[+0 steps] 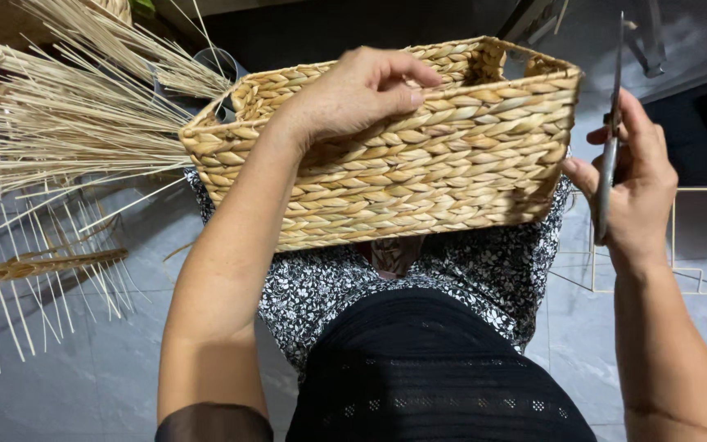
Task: The person sits on the floor with a woven water-hyacinth basket on their lap and uses scissors to trim protruding straw ends from its sides. They then use a pink brush to brush the woven surface, rotating the basket to work over different sides and trimming loose ends as they appear.
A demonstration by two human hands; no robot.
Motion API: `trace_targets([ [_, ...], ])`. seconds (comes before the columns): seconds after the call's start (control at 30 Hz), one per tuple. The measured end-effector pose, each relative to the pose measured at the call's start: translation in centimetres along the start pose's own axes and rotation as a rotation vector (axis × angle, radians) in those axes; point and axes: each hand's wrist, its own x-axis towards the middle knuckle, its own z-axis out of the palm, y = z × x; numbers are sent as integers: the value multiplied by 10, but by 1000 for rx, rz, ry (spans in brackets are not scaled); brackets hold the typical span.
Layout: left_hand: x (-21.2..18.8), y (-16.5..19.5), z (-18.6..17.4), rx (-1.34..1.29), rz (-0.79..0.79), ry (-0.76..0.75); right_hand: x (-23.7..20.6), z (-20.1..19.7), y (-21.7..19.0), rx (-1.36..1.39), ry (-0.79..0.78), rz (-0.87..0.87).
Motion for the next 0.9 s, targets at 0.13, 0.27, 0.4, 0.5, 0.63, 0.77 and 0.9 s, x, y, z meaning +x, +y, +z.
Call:
trace_targets([
  [0.13, -7, -2, -3, 234, 384, 267, -23, -3, 13, -95, 4, 41],
  [0.27, -34, 2, -1, 498, 557, 485, -39, -1, 19, -192, 36, -55],
  [0.4, -68, 7, 26, 872, 548, 502, -45, 3, 8, -488, 3, -207],
  [0.5, -85, 8, 52, 1011, 570, 507, -44, 13, -8, -535, -99, -349],
  [0.63, -87, 4, 65, 1091, 544, 569, -35, 28, -31, -595, -200, -484],
  [0.77, -88, 4, 68, 1119, 564, 567, -23, 32, -48, -694, -260, -582],
  [0.9, -90, 3, 67, 1128, 599, 569, -14, 33, -56, -696, -278, -671],
])
